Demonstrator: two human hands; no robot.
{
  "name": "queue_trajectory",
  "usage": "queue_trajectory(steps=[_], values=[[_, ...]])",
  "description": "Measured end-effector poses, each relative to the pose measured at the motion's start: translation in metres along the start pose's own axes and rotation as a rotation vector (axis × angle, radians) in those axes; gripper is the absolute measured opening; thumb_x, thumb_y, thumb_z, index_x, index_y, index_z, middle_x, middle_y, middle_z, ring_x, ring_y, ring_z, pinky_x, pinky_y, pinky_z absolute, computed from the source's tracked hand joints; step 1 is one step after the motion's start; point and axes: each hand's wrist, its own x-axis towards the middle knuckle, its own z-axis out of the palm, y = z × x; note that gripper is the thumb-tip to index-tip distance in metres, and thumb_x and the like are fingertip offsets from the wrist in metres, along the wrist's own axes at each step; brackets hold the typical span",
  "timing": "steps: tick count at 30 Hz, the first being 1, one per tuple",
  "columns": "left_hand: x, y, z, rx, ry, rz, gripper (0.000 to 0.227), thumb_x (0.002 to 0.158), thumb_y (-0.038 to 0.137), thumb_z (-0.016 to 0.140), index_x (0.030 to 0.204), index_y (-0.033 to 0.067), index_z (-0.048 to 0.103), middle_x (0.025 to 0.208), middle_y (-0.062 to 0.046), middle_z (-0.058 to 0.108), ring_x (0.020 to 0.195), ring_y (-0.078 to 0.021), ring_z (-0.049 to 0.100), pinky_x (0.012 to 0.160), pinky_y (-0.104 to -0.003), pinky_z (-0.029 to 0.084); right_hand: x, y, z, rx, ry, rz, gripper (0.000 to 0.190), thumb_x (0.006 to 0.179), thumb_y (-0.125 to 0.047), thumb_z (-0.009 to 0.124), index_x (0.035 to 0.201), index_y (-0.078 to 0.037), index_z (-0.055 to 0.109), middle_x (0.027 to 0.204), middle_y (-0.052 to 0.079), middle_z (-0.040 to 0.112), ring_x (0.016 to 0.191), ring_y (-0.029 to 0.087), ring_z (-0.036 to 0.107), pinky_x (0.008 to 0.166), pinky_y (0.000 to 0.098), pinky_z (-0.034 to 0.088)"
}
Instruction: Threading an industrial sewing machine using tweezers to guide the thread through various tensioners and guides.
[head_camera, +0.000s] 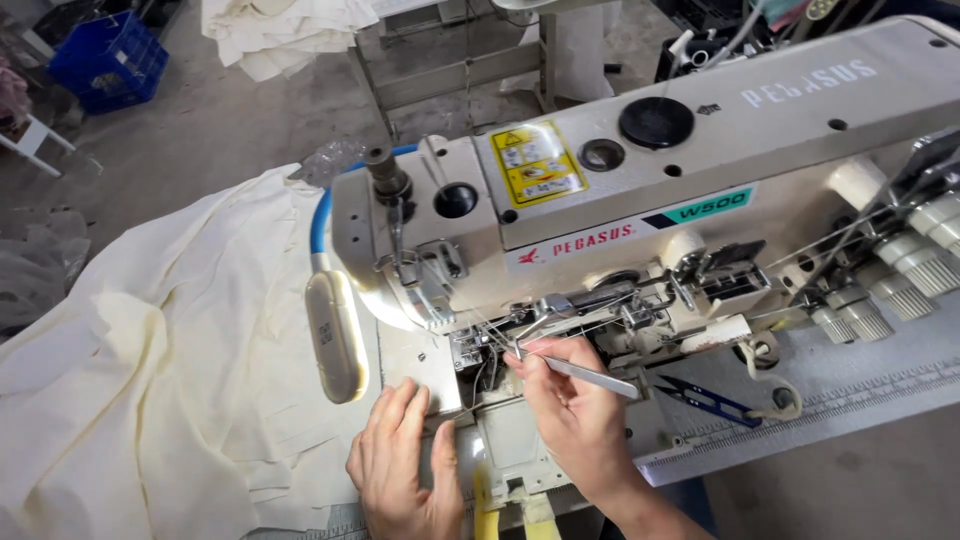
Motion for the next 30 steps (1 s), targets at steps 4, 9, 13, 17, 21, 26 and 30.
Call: queue_trajectory(steps=[4, 9, 13, 17, 21, 26, 30], values=[[-0.004, -0.008, 0.012, 0.109, -0.086, 0.160, 0.031, 0.097, 0.028, 0.065, 0.124, 0.0153, 0.072, 0.136, -0.007, 0.070, 0.131, -0.0281, 0.064, 0.104, -0.039, 0.040, 0.013, 0.020, -0.003, -0.054, 0.021, -0.005, 0.011, 0.096, -0.002, 0.058, 0.107, -0.002, 0.060, 0.104, 0.015, 0.072, 0.097, 0.023, 0.081, 0.074, 0.0237, 0.065], [-0.008, -0.002, 0.019, 0.207, -0.113, 0.135, 0.032, 0.095, 0.031, 0.065, 0.125, 0.0214, 0.072, 0.140, -0.003, 0.067, 0.134, -0.0207, 0.062, 0.114, -0.043, 0.030, 0.025, 0.029, -0.014, -0.182, -0.006, 0.091, 0.007, 0.093, -0.012, 0.063, 0.097, -0.006, 0.062, 0.078, 0.007, 0.071, 0.066, 0.011, 0.066, 0.058, 0.0245, 0.056], [-0.012, -0.004, 0.025, 0.288, -0.118, 0.181, 0.037, 0.096, 0.038, 0.061, 0.129, 0.0227, 0.070, 0.142, -0.003, 0.067, 0.135, -0.0213, 0.060, 0.112, -0.046, 0.031, 0.034, 0.014, -0.013, -0.123, 0.005, 0.214, 0.008, 0.090, -0.013, 0.065, 0.093, -0.006, 0.066, 0.089, 0.006, 0.081, 0.066, 0.009, 0.067, 0.060, 0.0225, 0.054], [-0.010, -0.001, 0.025, 0.313, -0.128, 0.187, 0.038, 0.095, 0.039, 0.061, 0.129, 0.0229, 0.070, 0.141, -0.002, 0.067, 0.133, -0.0206, 0.061, 0.112, -0.046, 0.030, 0.043, 0.006, -0.015, -0.191, -0.042, 0.226, 0.027, 0.094, -0.025, 0.061, 0.092, -0.007, 0.080, 0.078, 0.000, 0.077, 0.067, 0.008, 0.066, 0.061, 0.0237, 0.053], [-0.013, -0.003, 0.025, 0.362, -0.165, 0.237, 0.039, 0.094, 0.037, 0.063, 0.131, 0.0300, 0.068, 0.146, -0.006, 0.063, 0.134, -0.0261, 0.061, 0.109, -0.050, 0.031, 0.047, 0.002, -0.017, -0.348, -0.083, 0.196, 0.033, 0.097, -0.031, 0.057, 0.076, -0.014, 0.076, 0.054, -0.008, 0.050, 0.054, 0.005, 0.042, 0.052, 0.0285, 0.036], [-0.022, -0.010, 0.033, 0.398, -0.251, 0.297, 0.037, 0.096, 0.047, 0.054, 0.133, 0.0421, 0.059, 0.157, -0.013, 0.050, 0.143, -0.0397, 0.050, 0.105, -0.059, 0.031, 0.056, 0.006, -0.020, -0.369, -0.076, 0.344, 0.038, 0.093, -0.037, 0.065, 0.063, -0.015, 0.062, 0.048, -0.004, 0.049, 0.050, 0.007, 0.038, 0.048, 0.0319, 0.031], [-0.018, -0.009, 0.033, 0.371, -0.238, 0.361, 0.024, 0.094, 0.044, 0.059, 0.117, 0.0394, 0.061, 0.156, -0.018, 0.049, 0.138, -0.0469, 0.053, 0.104, -0.059, 0.030, 0.069, -0.001, -0.019, -0.361, -0.055, 0.532, 0.039, 0.088, -0.039, 0.065, 0.075, -0.010, 0.087, 0.067, 0.006, 0.083, 0.068, 0.013, 0.081, 0.063, 0.0261, 0.057]])
